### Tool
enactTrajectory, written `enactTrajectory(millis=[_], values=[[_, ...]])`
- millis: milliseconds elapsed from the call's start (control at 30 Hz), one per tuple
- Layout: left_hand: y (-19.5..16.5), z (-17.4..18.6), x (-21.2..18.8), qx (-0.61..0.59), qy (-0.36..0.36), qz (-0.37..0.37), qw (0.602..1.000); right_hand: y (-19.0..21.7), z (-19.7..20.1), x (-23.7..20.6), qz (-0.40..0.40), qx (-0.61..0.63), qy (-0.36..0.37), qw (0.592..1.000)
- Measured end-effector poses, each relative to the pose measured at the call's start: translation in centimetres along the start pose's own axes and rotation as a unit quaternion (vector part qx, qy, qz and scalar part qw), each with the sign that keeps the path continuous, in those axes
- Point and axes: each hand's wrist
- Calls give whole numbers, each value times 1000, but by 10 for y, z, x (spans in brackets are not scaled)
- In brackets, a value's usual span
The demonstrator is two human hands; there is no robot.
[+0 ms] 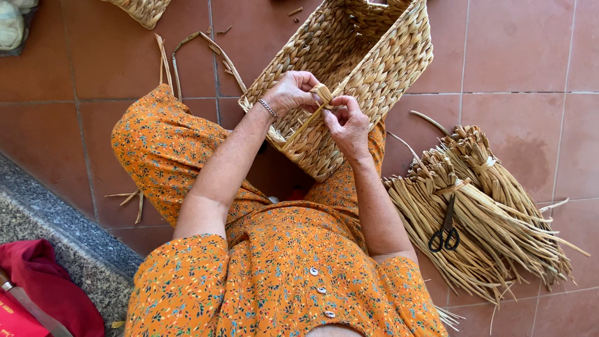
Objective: The person sits on the floor and weaves flat water hyacinth strips around the rim of a woven basket, tucking and threading each strip by hand to bind the edge. They pull strips tight, work around the rim, and briefly use scissors to trim a strip end.
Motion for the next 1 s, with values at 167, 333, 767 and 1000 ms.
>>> enactTrajectory(millis=[167, 333, 767, 1000], values=[[-1, -2, -8, -30, -24, 25, 999, 2, -2, -2, -11, 25, 5, 1000], [-10, -7, -19, -35, -11, 13, 999, -7, 21, -15, -42, -84, 71, 993], [-27, -40, -30, 333, -36, -104, 937, -25, 34, -39, -93, 10, 150, 984], [-19, -63, -20, 397, -126, -136, 899, -27, 12, -17, -175, 114, 124, 970]])
Point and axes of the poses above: each hand's wrist, its own x-axis towards the middle knuckle, its own z-axis out of the back of the hand, y = z × x, and after that the axes turned 14 degrees about -z, right-handed
